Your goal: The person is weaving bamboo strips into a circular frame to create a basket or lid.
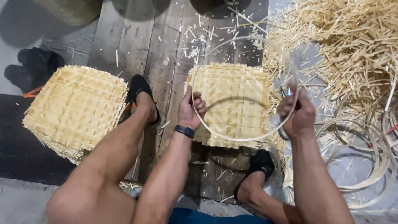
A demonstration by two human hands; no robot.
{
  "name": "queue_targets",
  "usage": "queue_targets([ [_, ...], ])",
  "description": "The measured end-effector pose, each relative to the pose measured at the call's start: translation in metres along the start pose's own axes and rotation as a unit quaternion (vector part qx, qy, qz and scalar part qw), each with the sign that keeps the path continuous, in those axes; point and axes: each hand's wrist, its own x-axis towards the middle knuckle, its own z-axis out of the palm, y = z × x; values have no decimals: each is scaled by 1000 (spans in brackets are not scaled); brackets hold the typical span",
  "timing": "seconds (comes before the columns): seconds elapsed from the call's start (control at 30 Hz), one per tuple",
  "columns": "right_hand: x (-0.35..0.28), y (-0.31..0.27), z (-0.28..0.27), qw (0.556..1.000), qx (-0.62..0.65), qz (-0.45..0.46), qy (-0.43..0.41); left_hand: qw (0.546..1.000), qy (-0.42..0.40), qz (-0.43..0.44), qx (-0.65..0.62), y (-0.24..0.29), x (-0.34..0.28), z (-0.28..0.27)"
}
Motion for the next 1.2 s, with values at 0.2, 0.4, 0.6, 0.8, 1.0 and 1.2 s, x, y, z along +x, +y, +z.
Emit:
queue_targets([
  [0.2,-16,52,-14,991,92,80,-64,981,98,155,-62,15,5,29],
  [0.4,-22,62,-25,986,116,77,-93,988,50,106,-95,29,-7,49],
  [0.6,12,4,-33,997,19,77,19,997,4,8,73,32,-21,52],
  [0.8,24,-2,-54,979,-100,167,-55,932,-33,-128,338,62,5,73],
  [1.0,28,-8,-52,972,-120,199,-41,884,-13,-113,453,65,23,78],
  [1.2,12,-12,-31,979,-94,163,-72,901,-6,-118,417,68,-12,74],
])
